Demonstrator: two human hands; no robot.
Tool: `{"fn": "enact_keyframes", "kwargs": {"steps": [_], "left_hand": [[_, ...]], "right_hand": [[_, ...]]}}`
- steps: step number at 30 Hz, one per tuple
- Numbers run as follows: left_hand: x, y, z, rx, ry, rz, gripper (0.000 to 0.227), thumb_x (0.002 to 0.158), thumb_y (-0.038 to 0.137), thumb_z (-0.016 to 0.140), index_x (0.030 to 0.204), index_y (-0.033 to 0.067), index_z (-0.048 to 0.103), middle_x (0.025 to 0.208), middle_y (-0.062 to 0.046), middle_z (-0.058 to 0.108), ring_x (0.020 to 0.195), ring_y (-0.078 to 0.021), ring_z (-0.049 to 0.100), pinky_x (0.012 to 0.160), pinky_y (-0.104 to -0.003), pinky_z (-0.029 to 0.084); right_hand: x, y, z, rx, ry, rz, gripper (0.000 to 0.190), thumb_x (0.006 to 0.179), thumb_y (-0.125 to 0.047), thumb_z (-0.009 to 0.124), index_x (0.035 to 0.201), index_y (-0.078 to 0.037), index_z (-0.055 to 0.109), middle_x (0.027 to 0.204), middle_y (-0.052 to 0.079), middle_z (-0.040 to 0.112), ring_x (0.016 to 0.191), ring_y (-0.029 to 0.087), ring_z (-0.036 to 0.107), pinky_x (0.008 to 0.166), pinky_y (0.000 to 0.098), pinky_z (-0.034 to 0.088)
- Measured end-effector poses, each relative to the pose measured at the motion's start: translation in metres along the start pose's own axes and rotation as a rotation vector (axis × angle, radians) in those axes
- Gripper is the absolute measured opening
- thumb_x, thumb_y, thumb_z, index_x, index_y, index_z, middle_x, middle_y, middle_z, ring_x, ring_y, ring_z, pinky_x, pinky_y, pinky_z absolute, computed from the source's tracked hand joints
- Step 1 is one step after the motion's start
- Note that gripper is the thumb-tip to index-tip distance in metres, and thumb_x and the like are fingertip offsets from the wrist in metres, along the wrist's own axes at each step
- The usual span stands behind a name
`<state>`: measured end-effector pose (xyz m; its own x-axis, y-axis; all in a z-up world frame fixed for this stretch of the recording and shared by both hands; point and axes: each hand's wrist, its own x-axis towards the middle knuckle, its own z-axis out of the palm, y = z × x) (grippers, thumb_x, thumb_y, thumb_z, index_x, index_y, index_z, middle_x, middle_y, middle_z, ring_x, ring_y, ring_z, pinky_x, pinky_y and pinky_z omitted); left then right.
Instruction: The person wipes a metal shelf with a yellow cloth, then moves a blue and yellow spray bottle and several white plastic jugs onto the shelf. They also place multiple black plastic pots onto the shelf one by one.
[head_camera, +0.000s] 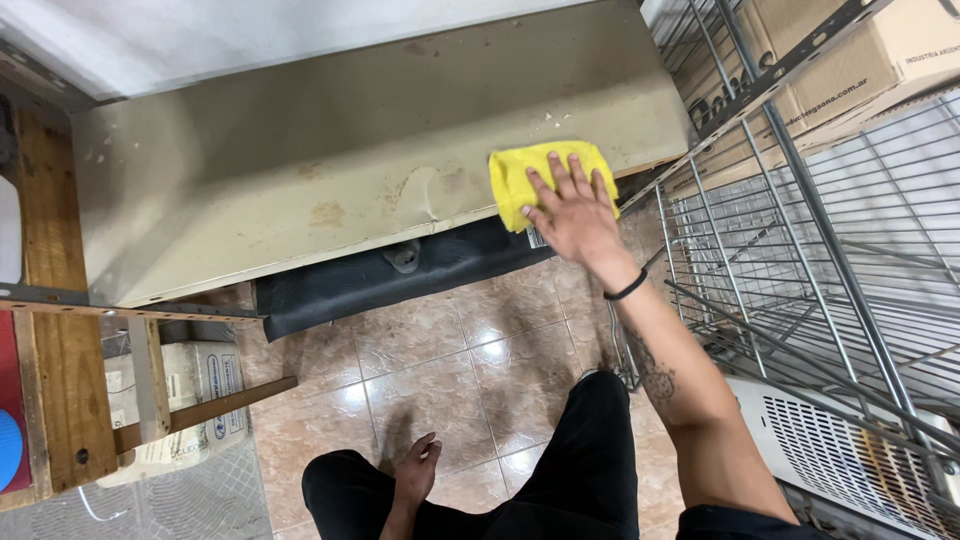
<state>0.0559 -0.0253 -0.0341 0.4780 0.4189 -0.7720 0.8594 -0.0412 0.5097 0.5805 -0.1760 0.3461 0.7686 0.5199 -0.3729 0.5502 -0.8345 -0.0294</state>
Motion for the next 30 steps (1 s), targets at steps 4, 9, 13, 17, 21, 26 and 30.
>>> {"fn": "enact_keyframes", "kwargs": {"steps": [4, 9, 13, 17, 21, 26, 30], "left_hand": [[-0.002, 0.007, 0.002, -0.100, -0.006, 0.005, 0.053, 0.108, 0.051, 0.080, 0.158, 0.0322, 0.086, 0.148, -0.003, 0.093, 0.130, -0.0181, 0.089, 0.124, -0.031, 0.060], [-0.015, 0.017, -0.001, -0.109, -0.001, -0.026, 0.054, 0.108, 0.055, 0.079, 0.158, 0.0353, 0.086, 0.148, 0.001, 0.093, 0.132, -0.0165, 0.087, 0.124, -0.031, 0.058], [-0.017, 0.014, 0.000, -0.112, 0.009, -0.006, 0.053, 0.108, 0.054, 0.079, 0.157, 0.0358, 0.086, 0.146, 0.001, 0.093, 0.130, -0.0156, 0.087, 0.122, -0.031, 0.059], [-0.017, 0.007, 0.005, -0.126, 0.027, 0.043, 0.051, 0.108, 0.052, 0.082, 0.155, 0.0338, 0.087, 0.141, -0.002, 0.096, 0.124, -0.0165, 0.090, 0.120, -0.031, 0.060], [-0.025, 0.008, 0.006, -0.074, 0.009, 0.012, 0.053, 0.107, 0.054, 0.080, 0.156, 0.0333, 0.087, 0.148, -0.005, 0.092, 0.130, -0.0192, 0.089, 0.121, -0.034, 0.061], [-0.046, 0.007, 0.004, -0.018, 0.037, -0.007, 0.053, 0.106, 0.056, 0.080, 0.153, 0.0342, 0.089, 0.148, -0.003, 0.093, 0.132, -0.0166, 0.087, 0.125, -0.032, 0.059], [-0.072, 0.017, -0.007, -0.036, 0.023, -0.070, 0.055, 0.106, 0.054, 0.079, 0.155, 0.0301, 0.089, 0.151, -0.003, 0.091, 0.137, -0.0176, 0.085, 0.124, -0.033, 0.057]], "right_hand": [[0.070, -0.005, -0.030, 0.045, -0.059, 0.166, 0.090, 0.118, -0.074, 0.003, 0.197, -0.033, -0.005, 0.205, 0.008, -0.020, 0.187, 0.038, -0.020, 0.151, 0.0666, -0.006], [0.104, -0.073, -0.039, 0.042, -0.030, 0.104, 0.089, 0.121, -0.072, 0.006, 0.196, -0.029, -0.010, 0.203, 0.014, -0.023, 0.185, 0.040, -0.023, 0.149, 0.0691, -0.009], [0.090, -0.128, -0.042, 0.039, -0.054, -0.048, 0.086, 0.121, -0.068, 0.006, 0.197, -0.030, -0.006, 0.203, 0.014, -0.020, 0.185, 0.041, -0.021, 0.149, 0.0675, -0.009], [0.078, -0.126, 0.004, -0.037, 0.007, -0.168, 0.085, 0.122, -0.069, 0.007, 0.197, -0.030, -0.006, 0.205, 0.012, -0.014, 0.188, 0.038, -0.014, 0.150, 0.0672, -0.006], [0.056, -0.090, 0.014, -0.035, 0.085, -0.248, 0.083, 0.123, -0.071, 0.012, 0.197, -0.034, 0.007, 0.206, 0.006, 0.000, 0.189, 0.034, -0.004, 0.150, 0.0603, -0.002], [0.023, -0.032, -0.012, -0.049, -0.039, -0.170, 0.086, 0.123, -0.073, 0.027, 0.197, -0.036, 0.003, 0.205, 0.005, -0.010, 0.187, 0.032, -0.012, 0.151, 0.0594, -0.004], [0.031, 0.042, 0.011, -0.045, 0.073, -0.086, 0.082, 0.124, -0.068, 0.031, 0.196, -0.035, 0.012, 0.205, 0.007, 0.003, 0.188, 0.034, -0.001, 0.150, 0.0601, 0.004]]}}
